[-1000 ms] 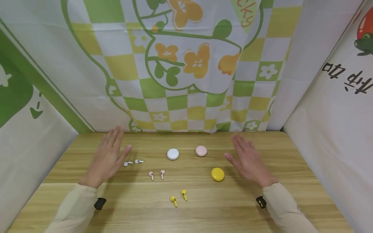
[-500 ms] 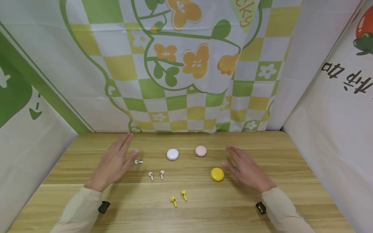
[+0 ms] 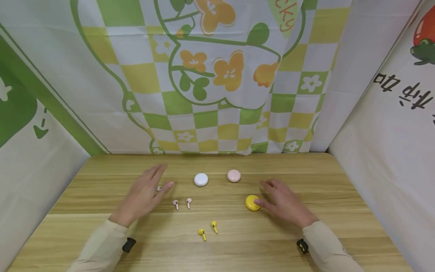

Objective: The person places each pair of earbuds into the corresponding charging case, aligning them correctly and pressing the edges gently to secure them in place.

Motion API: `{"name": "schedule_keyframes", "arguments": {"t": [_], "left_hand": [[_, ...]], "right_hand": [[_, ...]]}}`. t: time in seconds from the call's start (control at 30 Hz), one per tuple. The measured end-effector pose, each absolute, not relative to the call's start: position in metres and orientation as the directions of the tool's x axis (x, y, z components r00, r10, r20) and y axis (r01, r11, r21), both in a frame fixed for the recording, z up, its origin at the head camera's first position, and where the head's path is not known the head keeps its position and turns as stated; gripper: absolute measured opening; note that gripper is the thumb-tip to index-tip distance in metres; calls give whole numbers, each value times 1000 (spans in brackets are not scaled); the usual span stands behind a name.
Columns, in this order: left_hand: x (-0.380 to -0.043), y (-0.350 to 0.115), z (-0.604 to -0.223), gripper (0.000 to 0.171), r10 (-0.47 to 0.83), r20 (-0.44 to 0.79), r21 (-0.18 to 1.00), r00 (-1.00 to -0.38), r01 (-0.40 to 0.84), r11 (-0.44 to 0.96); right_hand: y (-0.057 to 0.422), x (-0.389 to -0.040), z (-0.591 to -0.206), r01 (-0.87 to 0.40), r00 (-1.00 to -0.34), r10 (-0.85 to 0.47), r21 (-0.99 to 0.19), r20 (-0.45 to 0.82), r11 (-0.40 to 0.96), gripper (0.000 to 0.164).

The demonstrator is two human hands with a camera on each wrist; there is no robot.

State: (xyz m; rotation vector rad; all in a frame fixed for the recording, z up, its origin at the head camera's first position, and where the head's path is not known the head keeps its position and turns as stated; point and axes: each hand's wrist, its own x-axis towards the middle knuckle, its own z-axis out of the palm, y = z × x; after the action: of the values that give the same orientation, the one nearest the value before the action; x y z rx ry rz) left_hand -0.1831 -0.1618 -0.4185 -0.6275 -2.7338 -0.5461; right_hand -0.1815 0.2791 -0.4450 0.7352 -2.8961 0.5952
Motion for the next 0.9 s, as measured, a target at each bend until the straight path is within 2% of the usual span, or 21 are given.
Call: {"name": "schedule_keyframes", "arguments": {"t": [0.33, 0.9], "left_hand": [[-179, -151, -419, 67, 359, 279, 372, -891, 445, 815], [-173, -131, -422, 63, 380, 271, 431, -884, 465, 773]], "right_hand": [[275, -177, -451, -504, -864, -472, -325, 177, 800, 71], [269, -178, -457, -467, -882, -461, -289, 95, 836, 70]]}}
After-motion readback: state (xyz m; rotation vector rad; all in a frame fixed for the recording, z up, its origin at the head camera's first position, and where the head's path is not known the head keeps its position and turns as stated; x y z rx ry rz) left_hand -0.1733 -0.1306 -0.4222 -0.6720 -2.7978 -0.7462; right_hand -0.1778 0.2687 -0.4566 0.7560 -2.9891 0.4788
